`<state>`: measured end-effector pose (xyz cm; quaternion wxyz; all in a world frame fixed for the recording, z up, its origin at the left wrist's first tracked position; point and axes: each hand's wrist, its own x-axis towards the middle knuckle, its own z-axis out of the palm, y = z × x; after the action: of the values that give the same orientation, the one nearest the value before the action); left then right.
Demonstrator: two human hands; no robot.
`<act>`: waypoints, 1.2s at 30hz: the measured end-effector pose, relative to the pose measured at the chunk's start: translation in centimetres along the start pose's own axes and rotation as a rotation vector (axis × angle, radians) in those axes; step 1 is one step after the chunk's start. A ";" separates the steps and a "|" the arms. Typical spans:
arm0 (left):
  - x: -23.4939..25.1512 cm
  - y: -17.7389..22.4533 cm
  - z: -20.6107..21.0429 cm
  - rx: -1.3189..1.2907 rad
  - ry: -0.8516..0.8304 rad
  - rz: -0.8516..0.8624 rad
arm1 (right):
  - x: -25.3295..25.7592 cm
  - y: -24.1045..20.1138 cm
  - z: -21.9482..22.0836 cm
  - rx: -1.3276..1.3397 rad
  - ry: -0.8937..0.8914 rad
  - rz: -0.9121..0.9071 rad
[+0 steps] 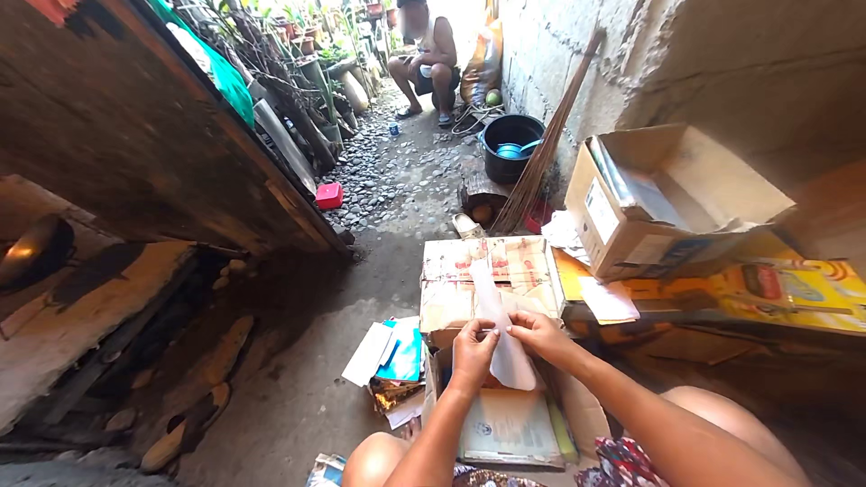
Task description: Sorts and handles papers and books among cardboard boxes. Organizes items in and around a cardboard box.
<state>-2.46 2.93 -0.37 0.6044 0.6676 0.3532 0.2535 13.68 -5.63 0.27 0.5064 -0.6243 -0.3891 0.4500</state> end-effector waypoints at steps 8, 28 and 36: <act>1.5 -1.0 -2.0 0.077 0.284 -0.042 | 0.8 -0.2 -2.0 0.060 0.212 0.032; 2.4 -1.6 -2.7 -0.165 0.227 -0.272 | 1.1 0.3 -2.9 0.137 0.270 0.149; 2.5 1.3 -7.4 -0.002 0.482 0.076 | 1.2 0.3 -2.9 -0.135 0.132 0.175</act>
<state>-6.37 9.47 1.69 0.4934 0.5998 0.4616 0.4286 16.83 -5.36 0.03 0.4466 -0.7168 -0.3284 0.4230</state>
